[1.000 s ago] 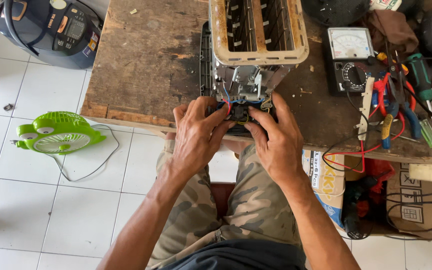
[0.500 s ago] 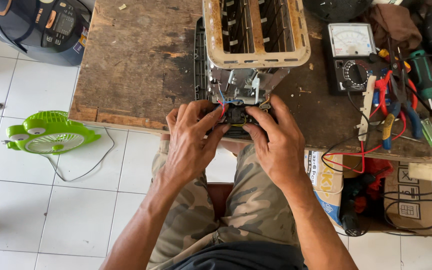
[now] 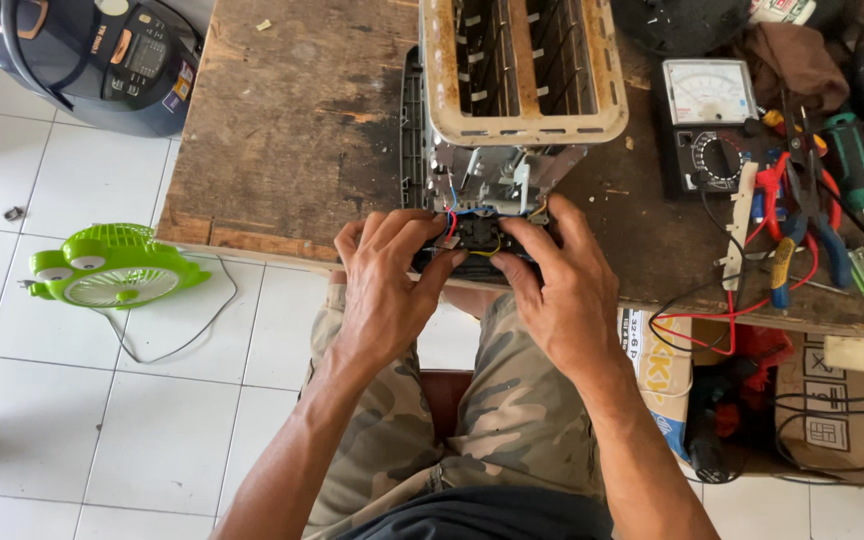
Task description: The person works on the internal wiring of a disassembled toaster, connecting and adjusting wires with their hands. They then use a screwdriver to tighten screws on the toaster's casing.
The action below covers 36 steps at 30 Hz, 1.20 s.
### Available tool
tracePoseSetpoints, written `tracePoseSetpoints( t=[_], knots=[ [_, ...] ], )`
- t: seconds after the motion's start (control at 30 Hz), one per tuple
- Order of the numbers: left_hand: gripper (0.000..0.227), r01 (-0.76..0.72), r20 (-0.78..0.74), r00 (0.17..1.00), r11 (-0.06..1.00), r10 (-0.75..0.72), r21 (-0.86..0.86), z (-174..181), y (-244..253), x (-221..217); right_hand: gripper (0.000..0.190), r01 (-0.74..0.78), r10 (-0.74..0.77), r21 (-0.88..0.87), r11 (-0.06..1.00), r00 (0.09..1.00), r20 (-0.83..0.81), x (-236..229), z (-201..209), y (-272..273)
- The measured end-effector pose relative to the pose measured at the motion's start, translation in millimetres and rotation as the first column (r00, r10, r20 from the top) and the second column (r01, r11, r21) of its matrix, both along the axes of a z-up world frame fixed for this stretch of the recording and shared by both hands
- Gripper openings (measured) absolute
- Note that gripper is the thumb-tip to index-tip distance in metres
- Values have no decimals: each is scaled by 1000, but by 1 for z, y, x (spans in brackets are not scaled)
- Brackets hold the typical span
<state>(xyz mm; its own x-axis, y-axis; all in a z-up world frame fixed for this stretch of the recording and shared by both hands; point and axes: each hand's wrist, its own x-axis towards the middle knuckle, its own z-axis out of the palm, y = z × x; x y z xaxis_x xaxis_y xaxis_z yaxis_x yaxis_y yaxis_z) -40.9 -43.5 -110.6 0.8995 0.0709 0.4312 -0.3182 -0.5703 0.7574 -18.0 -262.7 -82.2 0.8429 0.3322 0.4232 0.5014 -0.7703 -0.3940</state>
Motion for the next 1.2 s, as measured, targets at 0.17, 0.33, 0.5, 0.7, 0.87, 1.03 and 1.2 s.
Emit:
tracePoseSetpoints(
  t=[0.17, 0.33, 0.5, 0.7, 0.87, 1.03, 1.2],
  knots=[
    [30, 7, -24, 1000, 999, -6, 54, -1, 0, -4, 28, 13, -13, -32, 999, 1000, 4, 1, -7, 0],
    [30, 30, -73, 997, 997, -25, 67, 4, 2, 0, 22, 40, -40, -2, 999, 998, 41, 2, -12, 1],
    [31, 62, -115, 992, 993, -51, 95, 0, 4, 2, 18, 61, -60, -15, 998, 996, 65, 0, -17, 1],
    [27, 87, -149, 987, 985, -65, 147, 2, 5, 4, 20, 50, -50, -5, 999, 997, 54, -1, -15, 3],
    [24, 91, -149, 986, 988, -72, 122, 15, 7, 1, 25, 52, -50, -19, 998, 997, 61, -2, -12, 6],
    [17, 7, -69, 998, 990, 3, 143, 5, 0, 5, 26, 78, -76, -17, 997, 994, 75, 0, -16, 7],
    [17, -68, -114, 991, 996, 74, 51, -1, -4, 1, 22, 73, -73, -9, 997, 995, 61, -4, -12, 9]
  ],
)
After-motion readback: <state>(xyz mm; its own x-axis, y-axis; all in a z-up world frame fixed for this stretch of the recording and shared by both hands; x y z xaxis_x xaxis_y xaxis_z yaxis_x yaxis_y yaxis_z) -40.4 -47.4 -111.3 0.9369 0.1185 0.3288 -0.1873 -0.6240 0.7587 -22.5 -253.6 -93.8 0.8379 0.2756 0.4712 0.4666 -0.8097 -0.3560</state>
